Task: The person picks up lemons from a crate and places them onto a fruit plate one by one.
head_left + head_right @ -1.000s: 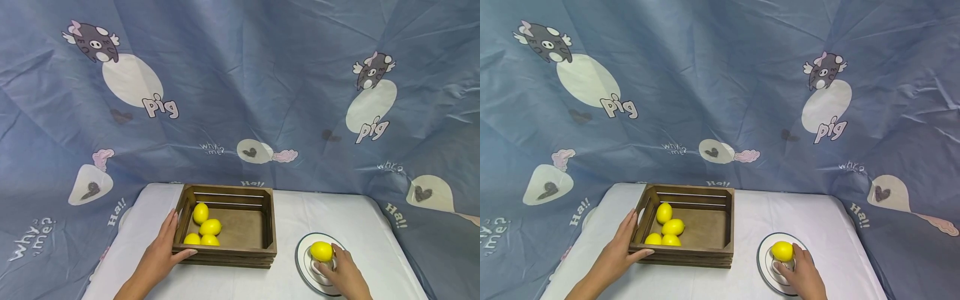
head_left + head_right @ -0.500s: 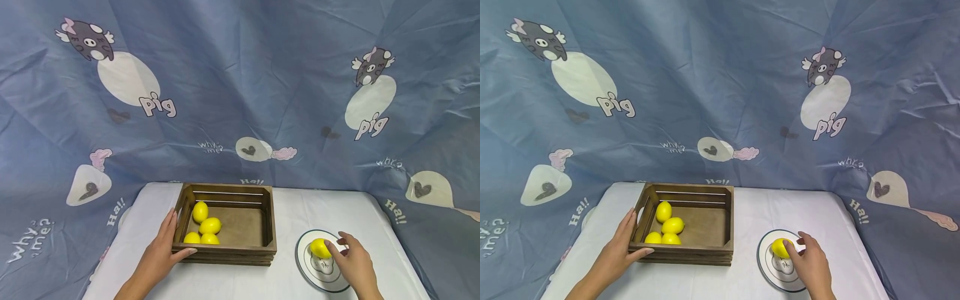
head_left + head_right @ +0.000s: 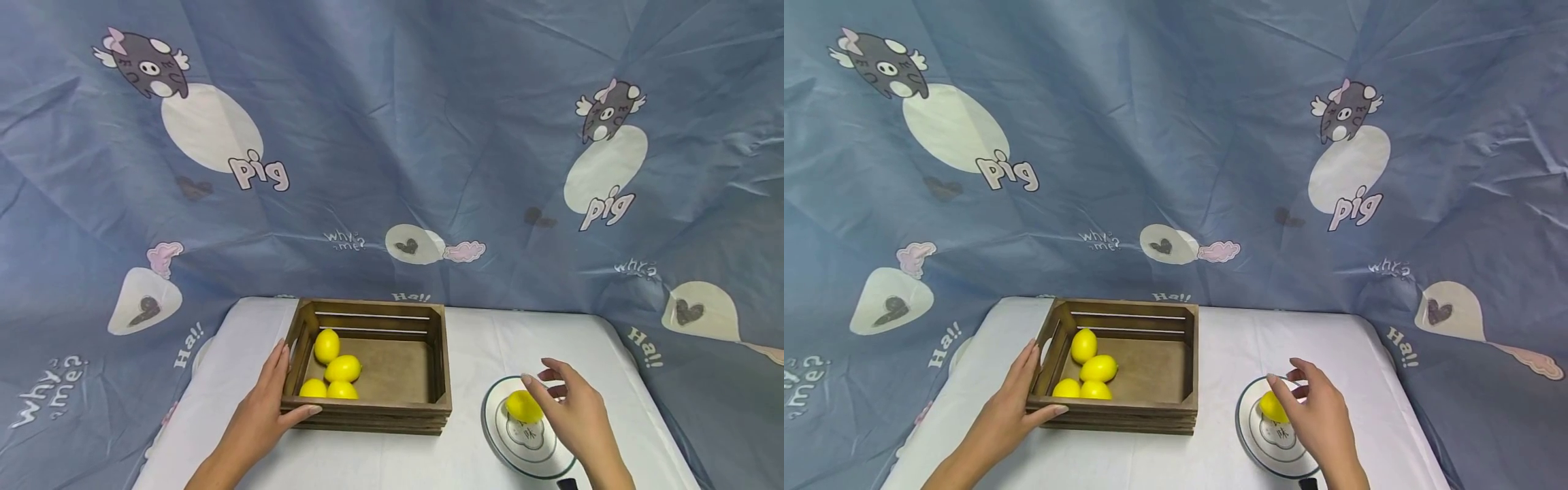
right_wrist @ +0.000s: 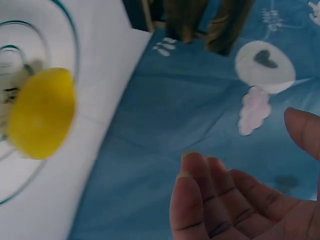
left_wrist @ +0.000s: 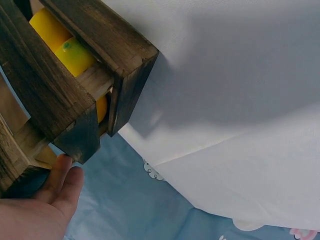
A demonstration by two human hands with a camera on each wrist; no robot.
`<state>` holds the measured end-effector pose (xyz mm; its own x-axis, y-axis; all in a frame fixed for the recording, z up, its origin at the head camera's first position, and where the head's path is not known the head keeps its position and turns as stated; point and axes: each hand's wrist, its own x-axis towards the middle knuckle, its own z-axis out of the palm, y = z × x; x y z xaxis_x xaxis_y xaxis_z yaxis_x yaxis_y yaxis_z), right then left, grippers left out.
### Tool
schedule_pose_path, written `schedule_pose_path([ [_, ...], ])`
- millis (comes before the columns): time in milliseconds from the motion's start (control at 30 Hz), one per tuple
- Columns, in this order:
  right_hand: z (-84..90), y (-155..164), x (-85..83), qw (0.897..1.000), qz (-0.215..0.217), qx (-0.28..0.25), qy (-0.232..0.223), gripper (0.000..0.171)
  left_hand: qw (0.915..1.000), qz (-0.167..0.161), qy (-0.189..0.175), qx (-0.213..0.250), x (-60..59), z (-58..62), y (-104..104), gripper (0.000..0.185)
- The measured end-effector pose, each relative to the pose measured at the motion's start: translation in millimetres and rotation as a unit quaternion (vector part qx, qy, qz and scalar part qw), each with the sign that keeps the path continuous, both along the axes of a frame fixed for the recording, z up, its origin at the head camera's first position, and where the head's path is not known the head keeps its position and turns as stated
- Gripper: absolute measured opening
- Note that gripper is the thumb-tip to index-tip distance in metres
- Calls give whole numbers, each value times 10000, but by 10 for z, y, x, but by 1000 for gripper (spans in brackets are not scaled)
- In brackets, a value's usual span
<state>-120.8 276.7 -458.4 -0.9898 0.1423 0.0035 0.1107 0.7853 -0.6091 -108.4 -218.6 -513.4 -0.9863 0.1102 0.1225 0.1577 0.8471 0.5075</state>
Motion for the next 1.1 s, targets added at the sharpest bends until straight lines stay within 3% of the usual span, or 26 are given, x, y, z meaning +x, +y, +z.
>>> schedule_pose_path([
  [300, 314, -219, -8, 9940, 806, 167, 721, 80, 10000, -45, 55, 5, 10, -15, 7, 116],
  [633, 581, -531, -150, 9744, 1903, 572, 1050, 93, 10000, -32, 69, -9, 3, -15, -12, 117],
  [833, 687, -757, -234, 9480, 2740, 932, 1326, 96, 9996, -1, 179, -210, 9, -8, 7, 117],
  [967, 723, -904, -254, 9232, 3317, 1297, 1446, 96, 9996, 20, 225, -179, 17, -12, 12, 119],
  [1100, 783, -1045, -311, 8963, 3749, 1458, 1866, 86, 9996, 48, 253, -144, 18, -13, 8, 121],
])
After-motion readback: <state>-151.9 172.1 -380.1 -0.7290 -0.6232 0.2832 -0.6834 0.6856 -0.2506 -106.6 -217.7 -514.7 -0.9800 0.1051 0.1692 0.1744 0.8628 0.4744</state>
